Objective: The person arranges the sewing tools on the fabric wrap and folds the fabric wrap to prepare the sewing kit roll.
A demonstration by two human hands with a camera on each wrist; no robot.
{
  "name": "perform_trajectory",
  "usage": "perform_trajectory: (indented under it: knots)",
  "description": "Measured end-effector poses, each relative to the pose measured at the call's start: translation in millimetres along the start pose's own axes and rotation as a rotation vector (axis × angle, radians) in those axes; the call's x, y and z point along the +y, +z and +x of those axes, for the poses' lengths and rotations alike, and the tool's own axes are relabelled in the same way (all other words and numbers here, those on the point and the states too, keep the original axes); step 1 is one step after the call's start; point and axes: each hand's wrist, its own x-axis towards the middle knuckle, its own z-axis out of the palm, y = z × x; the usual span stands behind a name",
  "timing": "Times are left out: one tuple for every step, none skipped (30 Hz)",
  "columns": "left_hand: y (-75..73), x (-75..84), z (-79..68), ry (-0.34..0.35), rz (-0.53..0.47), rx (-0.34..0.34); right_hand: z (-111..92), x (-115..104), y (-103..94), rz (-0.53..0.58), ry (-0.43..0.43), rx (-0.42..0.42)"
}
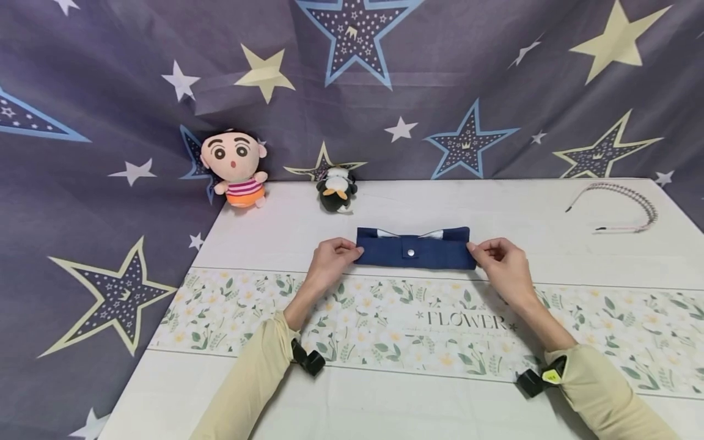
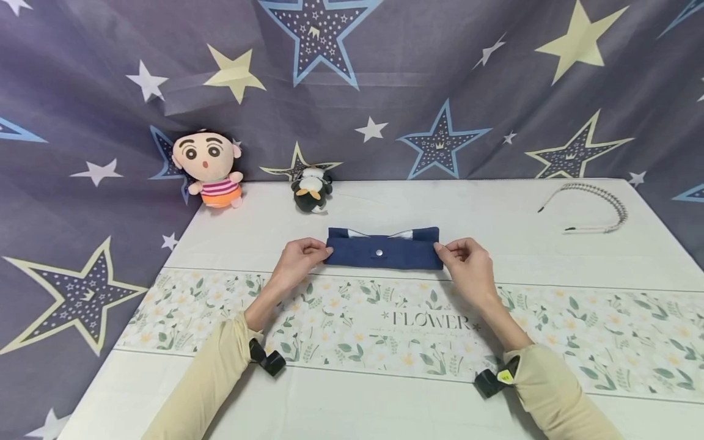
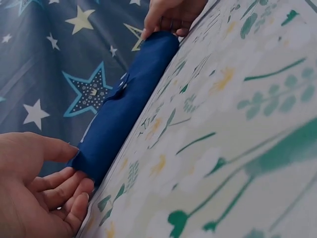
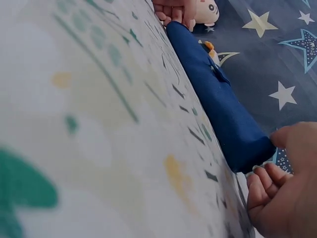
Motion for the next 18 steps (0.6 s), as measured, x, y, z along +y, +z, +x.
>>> perform_trajectory:
  knots:
    - [0.9, 0.1, -0.5, 0.003, -0.004, 0.002, -0.4, -0.4, -0.5, 0.01, 0.027, -0.001]
    - [1.9, -0.2, -0.7, 0.008, -0.008, 0.004, -0.9, -1.0, -0.9, 0.017, 0.053, -0.004]
    - [2.6, -0.5, -1.0, 0.013, -0.011, 0.006, -1.5, -1.9, -1.0, 0.02, 0.075, -0.012]
    - [3.4, -0.7, -1.4, 0.019, -0.013, 0.008, -1.8, -2.8, -0.8, 0.026, 0.087, -0.027]
    - [3.9, -0.8, -1.7, 0.025, -0.017, 0.01, -1.9, -3.7, -0.1, 0.045, 0.094, -0.047]
    - [4.3, -0.8, -2.0, 0.029, -0.02, 0.013, -1.7, -4.6, 0.9, 0.065, 0.09, -0.067]
    - [4.6, -1.3, -1.9, 0.032, -0.029, 0.014, -1.5, -5.4, 2.2, 0.088, 0.085, -0.086]
    - [4.7, -1.7, -1.8, 0.036, -0.037, 0.013, -1.0, -6.0, 3.6, 0.114, 0.08, -0.103]
    - [4.9, -2.3, -1.1, 0.041, -0.043, 0.01, -0.5, -6.2, 4.6, 0.138, 0.073, -0.118]
    - [5.1, -2.8, -0.7, 0.048, -0.051, 0.004, 0.0, -6.0, 5.3, 0.16, 0.068, -0.126]
    - [5.5, -3.8, -0.1, 0.058, -0.058, -0.002, 0.3, -5.5, 5.6, 0.174, 0.064, -0.129]
    - [6.0, -4.8, 0.5, 0.07, -0.064, -0.009, 0.5, -5.1, 5.3, 0.173, 0.056, -0.13]
    - [6.7, -5.5, 0.8, 0.085, -0.069, -0.017, 0.6, -4.3, 4.5, 0.16, 0.047, -0.132]
    - [7.5, -6.0, 1.0, 0.097, -0.073, -0.024, 0.8, -3.4, 3.5, 0.144, 0.037, -0.135]
    - [8.4, -6.3, 1.5, 0.109, -0.076, -0.027, 1.0, -2.7, 2.3, 0.128, 0.026, -0.141]
    - [9.2, -6.4, 1.6, 0.117, -0.079, -0.029, 1.2, -2.3, 1.3, 0.11, 0.015, -0.144]
    - [9.9, -6.6, 2.0, 0.126, -0.079, -0.03, 1.5, -2.1, 0.3, 0.091, 0.001, -0.147]
    - [10.4, -6.4, 2.4, 0.13, -0.077, -0.031, 1.8, -2.0, -0.4, 0.074, -0.011, -0.149]
